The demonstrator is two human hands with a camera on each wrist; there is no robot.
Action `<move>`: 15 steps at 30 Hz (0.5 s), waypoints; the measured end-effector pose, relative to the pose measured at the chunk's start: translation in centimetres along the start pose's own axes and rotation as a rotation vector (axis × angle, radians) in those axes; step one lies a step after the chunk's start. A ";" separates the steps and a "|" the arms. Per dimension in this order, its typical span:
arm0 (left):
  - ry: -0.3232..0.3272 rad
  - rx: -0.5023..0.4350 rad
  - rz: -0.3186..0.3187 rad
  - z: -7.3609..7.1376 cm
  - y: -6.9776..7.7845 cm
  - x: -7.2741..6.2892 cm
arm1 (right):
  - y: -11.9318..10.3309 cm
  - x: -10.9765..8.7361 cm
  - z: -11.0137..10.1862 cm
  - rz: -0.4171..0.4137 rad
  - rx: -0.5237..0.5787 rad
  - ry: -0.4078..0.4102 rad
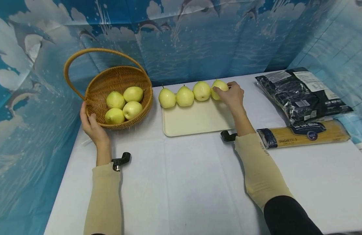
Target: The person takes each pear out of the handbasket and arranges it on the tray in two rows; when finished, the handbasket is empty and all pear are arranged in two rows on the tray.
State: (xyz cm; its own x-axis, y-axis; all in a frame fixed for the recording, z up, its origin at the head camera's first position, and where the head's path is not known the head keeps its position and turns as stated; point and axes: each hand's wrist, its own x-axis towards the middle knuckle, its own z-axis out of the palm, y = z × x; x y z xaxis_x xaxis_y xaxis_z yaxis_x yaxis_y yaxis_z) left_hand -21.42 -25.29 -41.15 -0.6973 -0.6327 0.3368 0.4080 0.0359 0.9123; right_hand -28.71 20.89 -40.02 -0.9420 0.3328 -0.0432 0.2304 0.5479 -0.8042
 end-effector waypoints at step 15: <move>0.007 -0.021 0.007 0.1 0.0 0.0 | 0.6 0.0 0.6 -0.074 -0.007 0.096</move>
State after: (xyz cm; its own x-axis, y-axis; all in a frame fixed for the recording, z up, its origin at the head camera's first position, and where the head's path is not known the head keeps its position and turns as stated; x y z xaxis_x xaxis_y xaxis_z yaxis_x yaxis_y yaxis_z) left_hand -21.40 -25.22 -41.14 -0.6905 -0.6376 0.3416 0.4255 0.0238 0.9046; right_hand -28.72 20.73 -40.86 -0.9289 0.3632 0.0731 0.1635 0.5788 -0.7989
